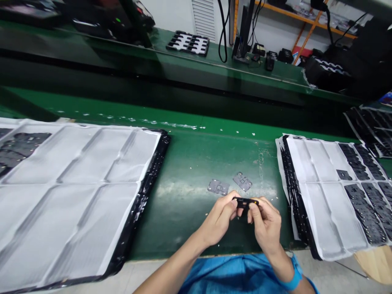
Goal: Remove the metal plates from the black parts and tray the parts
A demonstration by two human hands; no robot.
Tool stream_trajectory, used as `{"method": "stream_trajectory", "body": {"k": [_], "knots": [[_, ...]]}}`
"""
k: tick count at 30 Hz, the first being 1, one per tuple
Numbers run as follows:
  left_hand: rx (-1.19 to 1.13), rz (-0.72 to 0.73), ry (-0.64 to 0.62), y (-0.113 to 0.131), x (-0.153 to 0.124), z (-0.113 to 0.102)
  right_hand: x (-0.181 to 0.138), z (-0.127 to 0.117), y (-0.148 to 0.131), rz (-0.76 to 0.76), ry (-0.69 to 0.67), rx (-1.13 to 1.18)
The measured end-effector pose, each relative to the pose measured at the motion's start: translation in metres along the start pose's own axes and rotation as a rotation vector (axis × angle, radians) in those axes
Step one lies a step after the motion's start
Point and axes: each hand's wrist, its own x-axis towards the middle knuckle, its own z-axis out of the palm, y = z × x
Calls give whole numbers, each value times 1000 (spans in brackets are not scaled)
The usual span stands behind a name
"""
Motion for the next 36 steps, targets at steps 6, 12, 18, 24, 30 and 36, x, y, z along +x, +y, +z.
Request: {"method": "stream_trajectory", "body": {"k": [6, 12, 18, 24, 30, 36], "knots": [[-6, 21, -50, 6, -2, -6, 1, -1, -5, -43, -4, -13], [-25, -12, 5, 5, -1, -3, 1, 0, -5, -87, -6, -22], [-31, -10, 41, 1, 3, 3, 0, 1, -5, -120, -7, -26], [35, 38, 89, -2, 4, 7, 0, 2, -7, -112, 14, -42], [53, 49, 108, -3, 4, 8, 1, 1, -9, -94, 13, -50], [-22, 15, 41, 7, 2, 3, 2, 1, -9, -83, 5, -21]]}}
